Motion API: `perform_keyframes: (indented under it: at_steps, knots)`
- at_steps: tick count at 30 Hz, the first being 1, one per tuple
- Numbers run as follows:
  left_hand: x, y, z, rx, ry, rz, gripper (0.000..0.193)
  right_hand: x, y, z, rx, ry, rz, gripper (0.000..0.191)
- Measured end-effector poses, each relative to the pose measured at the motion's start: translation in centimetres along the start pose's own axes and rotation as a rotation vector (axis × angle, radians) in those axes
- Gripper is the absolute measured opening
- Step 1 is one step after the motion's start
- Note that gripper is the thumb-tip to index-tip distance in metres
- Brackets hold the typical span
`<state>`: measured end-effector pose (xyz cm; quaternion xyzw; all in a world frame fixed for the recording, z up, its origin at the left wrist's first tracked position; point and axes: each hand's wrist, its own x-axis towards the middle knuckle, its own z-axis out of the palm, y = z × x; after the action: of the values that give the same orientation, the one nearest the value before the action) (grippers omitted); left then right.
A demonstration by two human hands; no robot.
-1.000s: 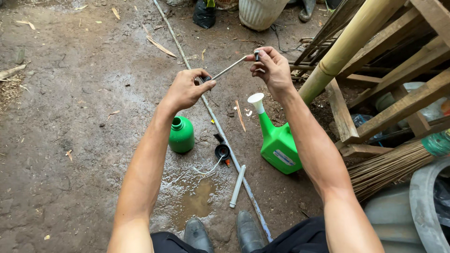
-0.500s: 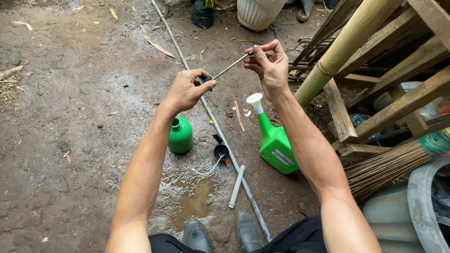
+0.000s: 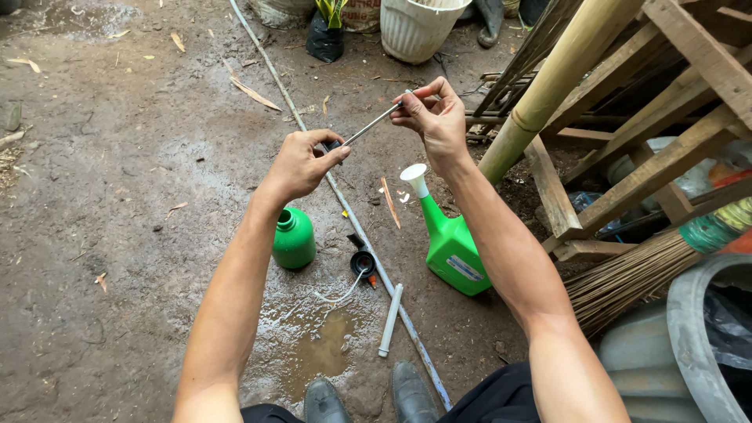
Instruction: The person kneels on the ground and assembles a pump sprayer, fitting the pump handle into its cylinder, attaching the hose to the black sprayer head, connecting the wand and nozzle, and screwing the head onto the green bottle. They then pump the handle to pressurize the sprayer.
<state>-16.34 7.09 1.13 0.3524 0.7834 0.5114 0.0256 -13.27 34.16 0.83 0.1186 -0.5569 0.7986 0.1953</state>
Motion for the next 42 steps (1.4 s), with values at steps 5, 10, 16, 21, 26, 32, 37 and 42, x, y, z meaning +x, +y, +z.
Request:
perform_keyframes:
  at_steps: [5,10,16,21,26,32,37,42]
  knots:
    - [-0.1,0.0,-0.1,0.012,-0.005,0.026,0.029,0.0,0.1,0.0,-0.047,0.021,0.011,0.023]
    - [-0.2,0.1,-0.1,0.039,-0.007,-0.007,0.029,0.0,0.3,0.5,-0.073,0.06,0.02,0.024]
    - [0.0,-0.3,0.1,0.027,-0.006,0.005,0.03,0.1,0.7,0.6,-0.109,0.096,-0.024,0.025]
    - [0.2,-1.0,0.2,0.032,-0.006,0.019,0.031,0.0,0.3,0.3,-0.02,0.052,0.056,0.024]
    - [0.3,-1.0,0.3,0.003,-0.02,-0.002,0.031,-0.5,-0.5,0.9,-0.108,-0.002,0.025,0.027]
    - [0.0,-0.1,-0.1,0.136,-0.071,-0.03,0.032,-0.9,-1.8,0.7,-0.426,-0.268,0.21,0.019]
    - [-0.4,0.9,-0.8,0.173,-0.171,-0.173,0.033,-1.5,-1.8,0.0,-0.544,-0.443,0.409,0.029]
    - [-0.6,1.7,-0.8,0.148,-0.188,-0.192,0.033,-2.2,-1.3,0.4,-0.553,-0.39,0.379,0.024]
